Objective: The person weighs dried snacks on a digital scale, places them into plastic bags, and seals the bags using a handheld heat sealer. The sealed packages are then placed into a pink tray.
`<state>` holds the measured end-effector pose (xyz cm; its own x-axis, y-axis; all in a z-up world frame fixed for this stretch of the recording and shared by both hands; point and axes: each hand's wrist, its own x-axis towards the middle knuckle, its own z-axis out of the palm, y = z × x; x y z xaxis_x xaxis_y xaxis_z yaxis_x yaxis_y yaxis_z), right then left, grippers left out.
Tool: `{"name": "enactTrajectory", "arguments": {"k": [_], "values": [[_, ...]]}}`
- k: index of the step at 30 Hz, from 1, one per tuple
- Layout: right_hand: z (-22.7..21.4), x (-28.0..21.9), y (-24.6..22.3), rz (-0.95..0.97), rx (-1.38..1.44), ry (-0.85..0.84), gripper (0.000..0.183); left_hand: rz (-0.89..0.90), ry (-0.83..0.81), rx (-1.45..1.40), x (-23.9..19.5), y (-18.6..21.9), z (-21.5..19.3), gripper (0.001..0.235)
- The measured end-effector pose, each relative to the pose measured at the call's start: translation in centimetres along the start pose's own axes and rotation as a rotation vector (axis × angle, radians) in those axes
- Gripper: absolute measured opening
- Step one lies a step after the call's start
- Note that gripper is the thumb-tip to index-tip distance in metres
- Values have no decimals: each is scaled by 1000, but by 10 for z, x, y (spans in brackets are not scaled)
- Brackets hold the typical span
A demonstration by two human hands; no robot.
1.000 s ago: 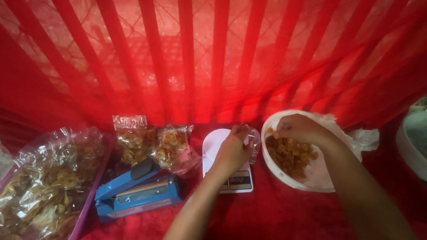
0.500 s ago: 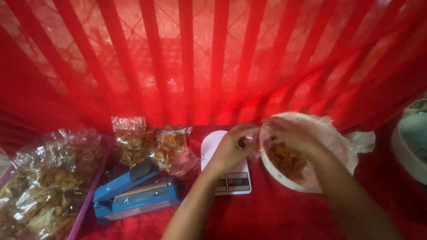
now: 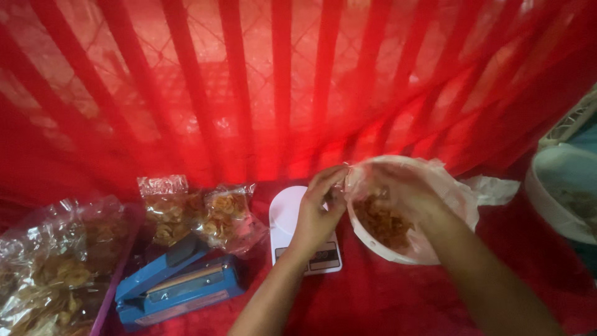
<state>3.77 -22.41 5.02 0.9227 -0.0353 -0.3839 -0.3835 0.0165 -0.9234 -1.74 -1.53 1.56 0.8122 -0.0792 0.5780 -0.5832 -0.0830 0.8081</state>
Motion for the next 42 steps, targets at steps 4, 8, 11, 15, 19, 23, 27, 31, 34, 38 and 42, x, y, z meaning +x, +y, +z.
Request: {"name": "enactTrajectory", "arguments": {"k": [4, 8, 11, 15, 19, 23, 27, 31, 34, 38, 42], "values": [[-42, 15, -8, -323, -310, 56, 37, -141, 1, 166, -7, -21, 23, 56], [-69, 39, -5, -578, -306, 102, 37, -420, -164, 417, -20, -53, 45, 81], [-80, 44, 8, -667, -471, 187, 33, -289, -114, 283, -22, -77, 55, 86], [-83, 36, 21, -844, -737, 275, 30, -414, -98, 179, -25, -86, 58, 70], [-77, 26, 25, -843, -925, 304, 38, -489, -116, 50, -27, -67, 53, 63], [-74, 14, 26, -983, -1185, 396, 40, -314, -127, -47, -21, -49, 44, 60], [-69, 2, 22, -1043, -1217, 440, 39, -411, -149, -91, -14, -48, 37, 60], [-68, -6, 23, -1192, -1214, 541, 35, -432, -138, -98, -14, -57, 34, 58], [-72, -8, 23, -1223, -1189, 491, 32, -397, -161, -102, -17, -63, 32, 58], [-72, -2, 16, -571, -1060, 291, 31, -128, -148, -37, -16, -66, 32, 57], [-51, 1, 31, -303, -1071, 189, 32, -158, -153, -38, -17, -64, 32, 58]]}}
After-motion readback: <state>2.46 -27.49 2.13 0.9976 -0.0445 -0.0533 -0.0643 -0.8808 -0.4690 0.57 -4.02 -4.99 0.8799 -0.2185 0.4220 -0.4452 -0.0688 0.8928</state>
